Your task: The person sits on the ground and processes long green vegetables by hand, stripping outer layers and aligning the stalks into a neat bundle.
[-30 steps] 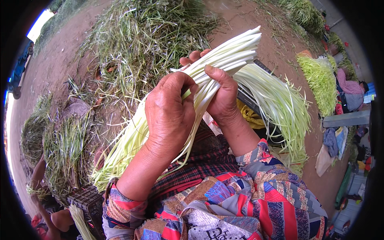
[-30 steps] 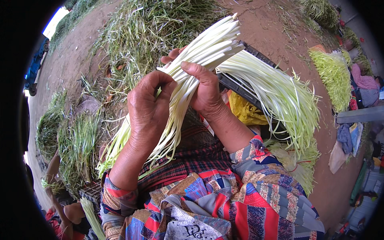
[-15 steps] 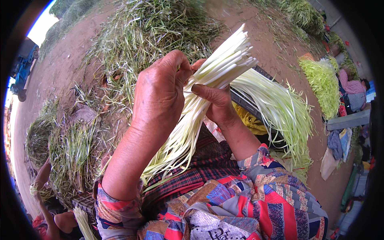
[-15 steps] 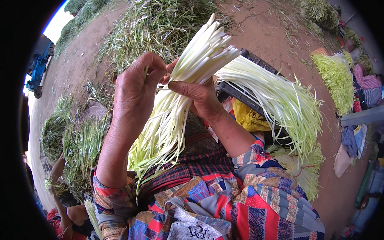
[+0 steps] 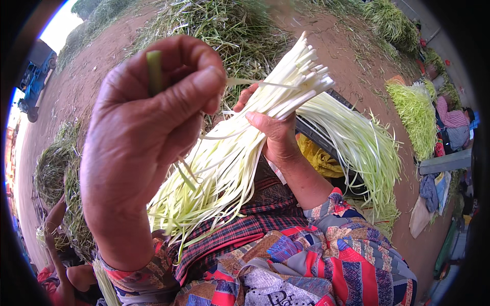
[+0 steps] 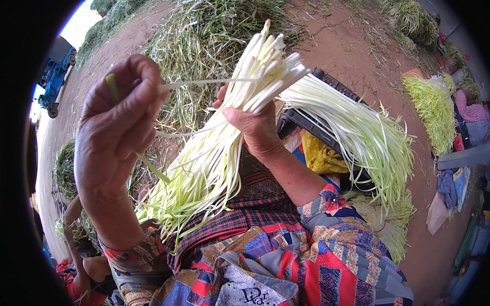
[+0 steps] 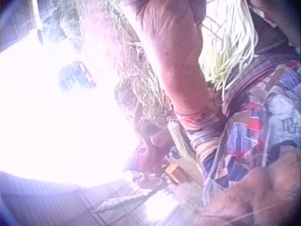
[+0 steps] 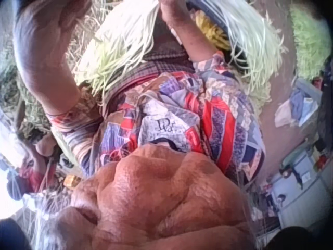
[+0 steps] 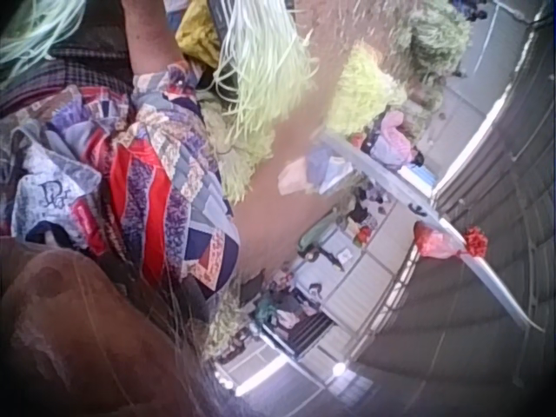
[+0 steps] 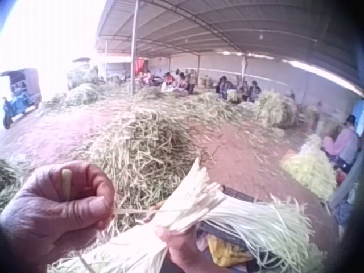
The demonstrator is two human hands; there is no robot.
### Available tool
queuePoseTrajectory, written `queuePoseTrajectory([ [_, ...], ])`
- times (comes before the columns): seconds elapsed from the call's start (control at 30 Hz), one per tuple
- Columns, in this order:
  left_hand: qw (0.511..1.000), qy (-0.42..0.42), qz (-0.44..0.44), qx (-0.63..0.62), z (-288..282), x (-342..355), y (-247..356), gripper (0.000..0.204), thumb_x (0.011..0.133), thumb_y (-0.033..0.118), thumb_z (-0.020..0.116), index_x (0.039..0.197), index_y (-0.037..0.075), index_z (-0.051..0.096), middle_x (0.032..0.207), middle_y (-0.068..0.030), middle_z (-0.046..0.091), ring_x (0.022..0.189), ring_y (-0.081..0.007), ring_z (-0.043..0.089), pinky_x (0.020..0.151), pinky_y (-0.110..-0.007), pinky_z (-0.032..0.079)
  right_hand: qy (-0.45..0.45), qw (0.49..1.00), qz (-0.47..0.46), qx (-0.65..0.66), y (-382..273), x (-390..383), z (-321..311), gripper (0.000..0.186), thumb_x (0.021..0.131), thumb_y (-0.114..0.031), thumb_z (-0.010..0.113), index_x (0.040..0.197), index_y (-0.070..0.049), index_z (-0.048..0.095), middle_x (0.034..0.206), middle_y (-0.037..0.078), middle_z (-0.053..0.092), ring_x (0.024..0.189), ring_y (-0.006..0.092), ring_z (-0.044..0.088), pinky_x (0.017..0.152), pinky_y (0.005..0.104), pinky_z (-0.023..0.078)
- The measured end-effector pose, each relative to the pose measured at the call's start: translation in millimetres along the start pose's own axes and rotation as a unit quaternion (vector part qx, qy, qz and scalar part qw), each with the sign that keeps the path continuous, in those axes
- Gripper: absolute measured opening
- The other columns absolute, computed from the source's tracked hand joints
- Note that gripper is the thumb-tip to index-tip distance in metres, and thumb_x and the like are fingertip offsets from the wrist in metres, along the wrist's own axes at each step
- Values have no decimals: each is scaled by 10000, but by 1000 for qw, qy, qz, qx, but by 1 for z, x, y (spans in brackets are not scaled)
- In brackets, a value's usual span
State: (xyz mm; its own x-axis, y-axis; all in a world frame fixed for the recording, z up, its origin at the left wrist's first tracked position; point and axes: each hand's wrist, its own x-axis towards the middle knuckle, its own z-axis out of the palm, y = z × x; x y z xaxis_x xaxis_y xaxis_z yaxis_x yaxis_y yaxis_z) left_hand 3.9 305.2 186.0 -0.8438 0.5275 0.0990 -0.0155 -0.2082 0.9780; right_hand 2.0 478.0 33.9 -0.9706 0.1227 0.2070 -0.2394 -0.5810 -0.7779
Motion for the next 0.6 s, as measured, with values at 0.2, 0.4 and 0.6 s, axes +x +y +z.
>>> queuePoseTrajectory([
  [0.2,964,205,148,79,-69,-26,64,351,951,80,474,1275,-53,456,1008,-122,601,451,35,372,359,-129,255,-10,990,26,135,8,4,-19,431,711,-57,656,1112,-38,498,931,94,583,907,205,580,861,365,475],
  [0.4,946,189,-18,263,-66,-10,-37,343,870,319,644,1082,50,629,681,33,520,491,-47,385,406,-186,295,-32,987,28,156,14,2,-25,387,773,-105,656,1116,-71,481,926,77,547,895,218,535,905,401,435],
  [0.6,951,105,-57,287,-20,23,-126,215,817,151,693,943,-20,655,597,-28,553,556,-85,485,512,-279,413,-52,987,27,147,11,1,-23,355,767,-73,624,1090,-76,477,941,88,541,918,227,532,924,411,430],
])
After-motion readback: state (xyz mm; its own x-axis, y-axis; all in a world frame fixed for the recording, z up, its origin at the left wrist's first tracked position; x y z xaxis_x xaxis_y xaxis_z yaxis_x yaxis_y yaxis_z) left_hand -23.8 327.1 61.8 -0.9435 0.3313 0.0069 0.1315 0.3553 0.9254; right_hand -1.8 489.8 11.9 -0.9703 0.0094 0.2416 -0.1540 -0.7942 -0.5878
